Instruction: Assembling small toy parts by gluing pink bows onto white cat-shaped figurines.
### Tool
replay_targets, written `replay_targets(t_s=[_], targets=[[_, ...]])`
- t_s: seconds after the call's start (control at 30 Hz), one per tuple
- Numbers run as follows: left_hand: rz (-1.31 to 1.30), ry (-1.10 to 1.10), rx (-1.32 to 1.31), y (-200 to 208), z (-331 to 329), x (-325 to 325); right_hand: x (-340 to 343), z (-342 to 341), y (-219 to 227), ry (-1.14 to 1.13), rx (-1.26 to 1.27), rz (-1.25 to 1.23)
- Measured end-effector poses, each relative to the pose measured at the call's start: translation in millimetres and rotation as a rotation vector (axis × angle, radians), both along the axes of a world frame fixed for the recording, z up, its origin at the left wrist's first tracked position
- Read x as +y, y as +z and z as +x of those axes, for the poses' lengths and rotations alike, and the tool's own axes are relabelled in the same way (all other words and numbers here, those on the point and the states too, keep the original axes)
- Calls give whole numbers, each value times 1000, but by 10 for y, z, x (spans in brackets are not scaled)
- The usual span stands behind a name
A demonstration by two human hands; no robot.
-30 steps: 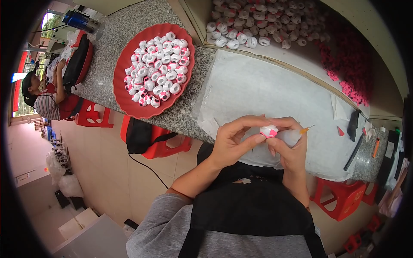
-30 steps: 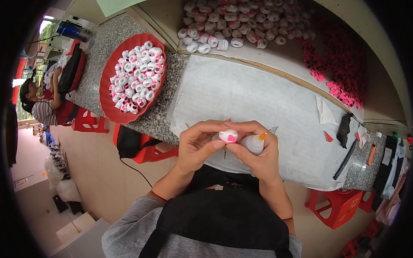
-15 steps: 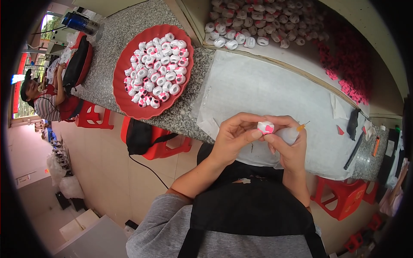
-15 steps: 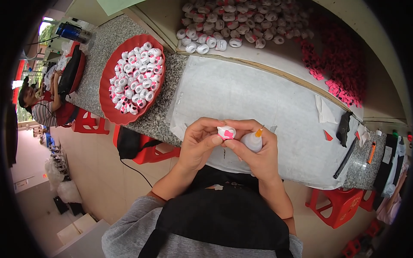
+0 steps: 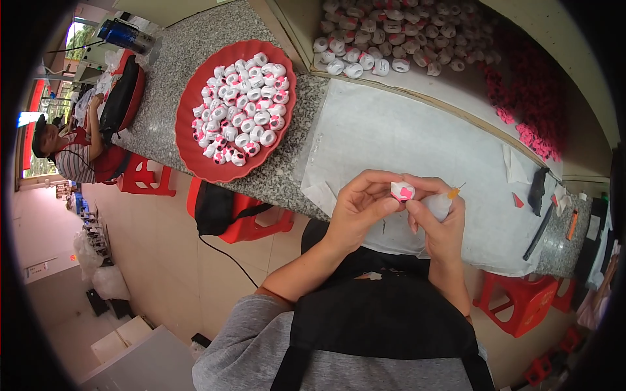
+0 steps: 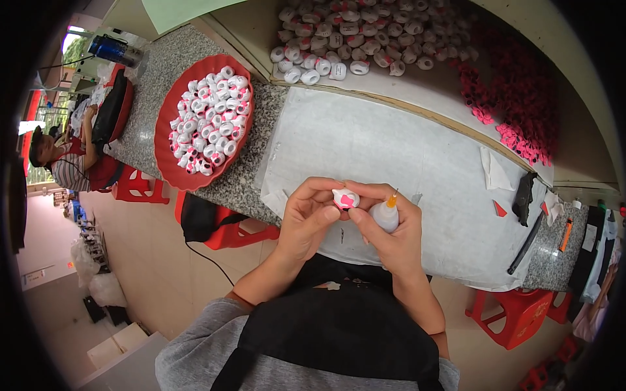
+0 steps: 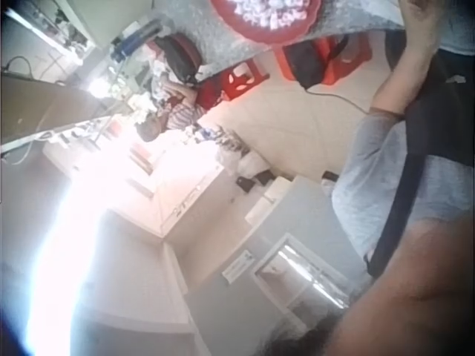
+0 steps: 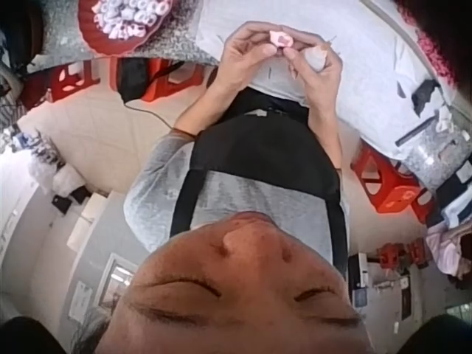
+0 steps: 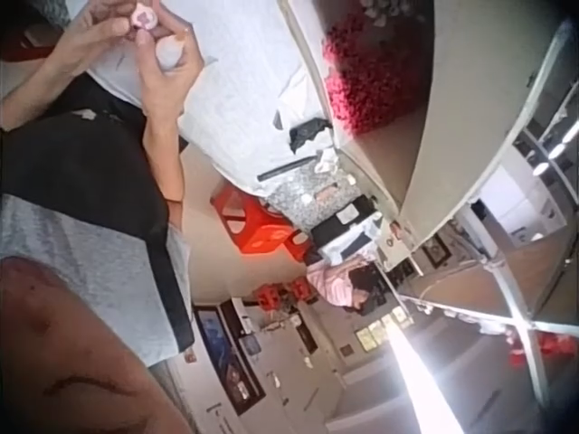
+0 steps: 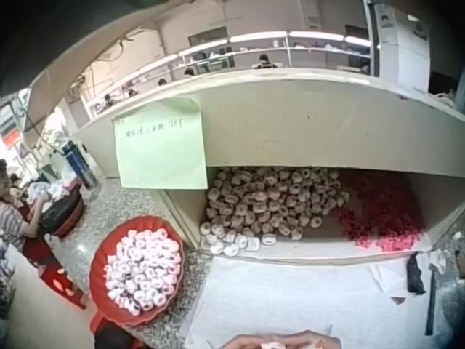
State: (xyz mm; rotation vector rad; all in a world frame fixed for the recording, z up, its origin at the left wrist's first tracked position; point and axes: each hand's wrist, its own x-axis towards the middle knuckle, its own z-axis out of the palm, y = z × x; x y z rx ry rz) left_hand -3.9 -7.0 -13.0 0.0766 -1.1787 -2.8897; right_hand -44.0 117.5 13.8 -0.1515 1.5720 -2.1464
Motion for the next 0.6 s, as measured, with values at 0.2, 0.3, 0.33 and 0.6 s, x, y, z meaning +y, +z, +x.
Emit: replay_targets(t_s=[0.2, 0.3, 0.33, 0.6], targets=[[-180, 92, 51, 32, 91, -78, -116, 37, -2, 42, 105, -13], [-249, 101, 47, 26, 103, -124, -152, 59, -42, -21, 84, 100], [-234, 74, 82, 24, 81, -99, -101, 66, -83, -42, 106, 117], [-166, 52, 217, 42, 97, -91, -50, 132, -73, 5, 145, 35]])
